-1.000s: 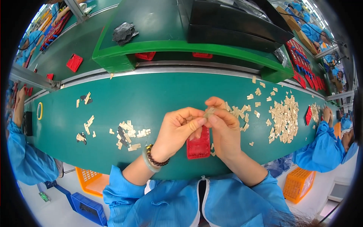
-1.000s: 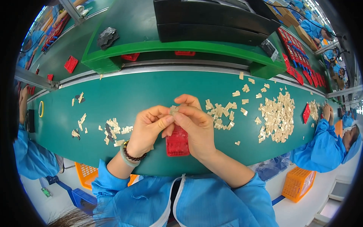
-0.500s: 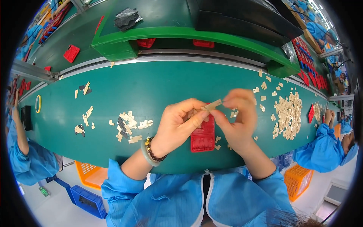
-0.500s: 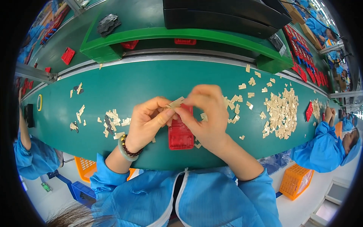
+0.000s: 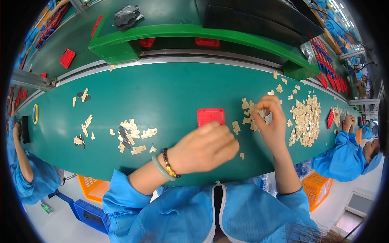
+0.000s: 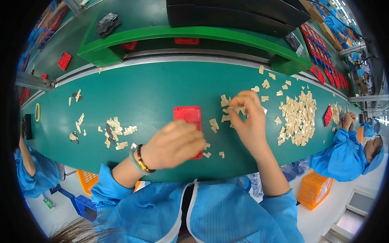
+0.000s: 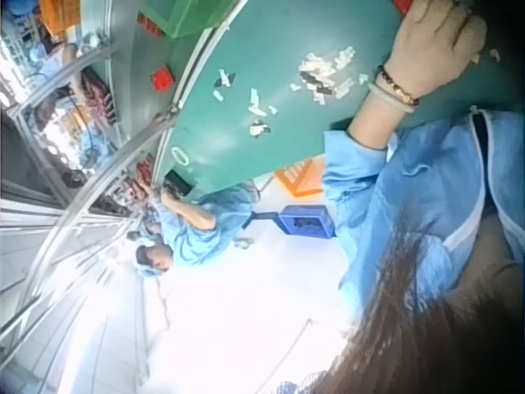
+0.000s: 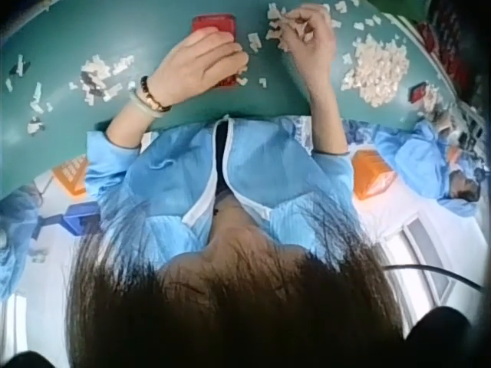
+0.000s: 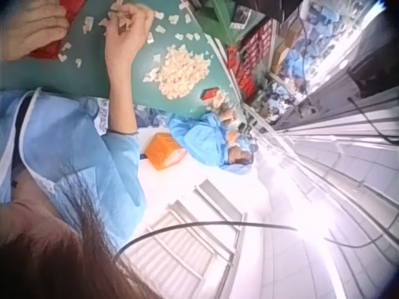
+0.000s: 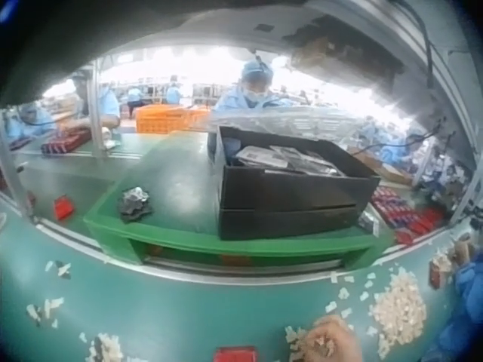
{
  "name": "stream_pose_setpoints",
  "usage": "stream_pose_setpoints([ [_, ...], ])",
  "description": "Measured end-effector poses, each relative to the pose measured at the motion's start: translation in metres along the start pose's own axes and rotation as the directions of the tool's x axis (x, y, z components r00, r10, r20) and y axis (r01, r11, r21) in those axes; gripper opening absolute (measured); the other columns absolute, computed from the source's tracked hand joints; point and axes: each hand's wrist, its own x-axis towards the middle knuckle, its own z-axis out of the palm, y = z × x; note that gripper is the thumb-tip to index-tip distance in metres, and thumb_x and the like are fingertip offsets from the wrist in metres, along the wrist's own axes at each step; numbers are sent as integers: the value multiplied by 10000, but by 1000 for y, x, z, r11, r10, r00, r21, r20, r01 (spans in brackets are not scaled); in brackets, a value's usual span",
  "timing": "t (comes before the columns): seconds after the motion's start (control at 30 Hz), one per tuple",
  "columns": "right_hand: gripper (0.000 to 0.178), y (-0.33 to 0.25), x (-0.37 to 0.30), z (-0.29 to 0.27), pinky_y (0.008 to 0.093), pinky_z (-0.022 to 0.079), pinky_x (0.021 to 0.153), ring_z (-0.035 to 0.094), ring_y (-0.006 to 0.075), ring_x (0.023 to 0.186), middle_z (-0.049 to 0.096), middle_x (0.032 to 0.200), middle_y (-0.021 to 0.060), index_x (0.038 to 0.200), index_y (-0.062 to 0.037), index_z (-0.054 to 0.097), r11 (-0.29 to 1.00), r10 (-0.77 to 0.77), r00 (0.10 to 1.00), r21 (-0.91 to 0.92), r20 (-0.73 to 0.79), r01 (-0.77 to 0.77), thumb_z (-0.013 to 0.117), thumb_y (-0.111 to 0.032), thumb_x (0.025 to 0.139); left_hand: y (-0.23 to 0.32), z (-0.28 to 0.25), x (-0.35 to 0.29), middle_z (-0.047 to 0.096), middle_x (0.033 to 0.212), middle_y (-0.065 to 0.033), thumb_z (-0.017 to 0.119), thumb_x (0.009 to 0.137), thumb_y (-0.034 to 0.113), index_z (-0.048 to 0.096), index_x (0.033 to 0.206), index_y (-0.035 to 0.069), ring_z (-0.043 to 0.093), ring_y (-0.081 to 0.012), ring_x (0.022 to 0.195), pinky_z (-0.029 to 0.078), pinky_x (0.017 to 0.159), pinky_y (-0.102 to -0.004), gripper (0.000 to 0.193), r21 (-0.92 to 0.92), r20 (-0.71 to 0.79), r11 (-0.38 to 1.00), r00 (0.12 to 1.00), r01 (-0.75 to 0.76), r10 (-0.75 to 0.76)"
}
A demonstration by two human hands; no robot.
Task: The person assembles small metal components into red plastic housings by hand.
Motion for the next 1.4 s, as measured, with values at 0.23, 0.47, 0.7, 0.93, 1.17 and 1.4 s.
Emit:
stream_pose_setpoints([
  [0.23, 253, -39, 7, 7, 330, 440, 699, 553, 233, 817, 571, 868, 36, 750, -95, 546, 904, -394, 830, 330, 395, 272, 786, -113, 672, -3, 0, -2, 668, 858, -89, 651, 681, 160, 660, 853, 23, 600, -224, 778, 451, 680, -346, 220, 189, -155, 979, 987, 73, -44],
  [0.47, 259, -42, 7, 3, 396, 374, 830, 540, 218, 929, 573, 910, -10, 786, -142, 572, 878, -479, 811, 155, 336, 453, 769, -218, 636, 3, -5, 3, 647, 814, -90, 626, 660, 105, 641, 793, 35, 576, -207, 735, 421, 643, -319, 150, 333, -125, 943, 991, 5, 39],
  [0.7, 232, -26, -10, -8, 442, 343, 983, 550, 229, 1030, 603, 974, 8, 854, -143, 628, 849, -390, 782, -141, 486, 510, 754, -165, 660, -7, -1, 3, 628, 867, -74, 614, 721, 70, 613, 964, 48, 591, -211, 821, 423, 744, -361, 245, 316, -61, 909, 962, 271, -266],
  [0.93, 149, -57, 3, 24, 530, 262, 1074, 554, 258, 1161, 650, 1014, 28, 835, -110, 661, 680, -594, 800, -482, 81, 553, 713, -165, 706, -8, -8, 11, 649, 938, -116, 588, 789, -36, 524, 1162, 19, 606, -267, 880, 424, 841, -392, 383, -30, 33, 901, 901, 433, -433],
  [1.17, 122, -53, 41, 37, 386, 446, 879, 614, 241, 938, 643, 913, 24, 808, -87, 641, 831, -537, 842, -209, -58, 516, 728, -106, 725, -12, -22, 16, 610, 1079, -178, 542, 842, -23, 519, 1160, -21, 588, -321, 992, 483, 862, -359, 318, -609, -146, 410, 412, 679, -899],
  [1.4, 123, -25, 17, 55, 204, 369, 424, 495, 41, 458, 584, 546, 21, 833, 22, 602, 745, 372, 820, 387, 435, -543, 647, -74, 895, 12, 18, -23, 559, 1139, -206, 709, 775, 249, 606, 1053, -61, 542, -340, 1107, 496, 925, -414, 429, 315, 215, 883, 880, 347, -423],
])
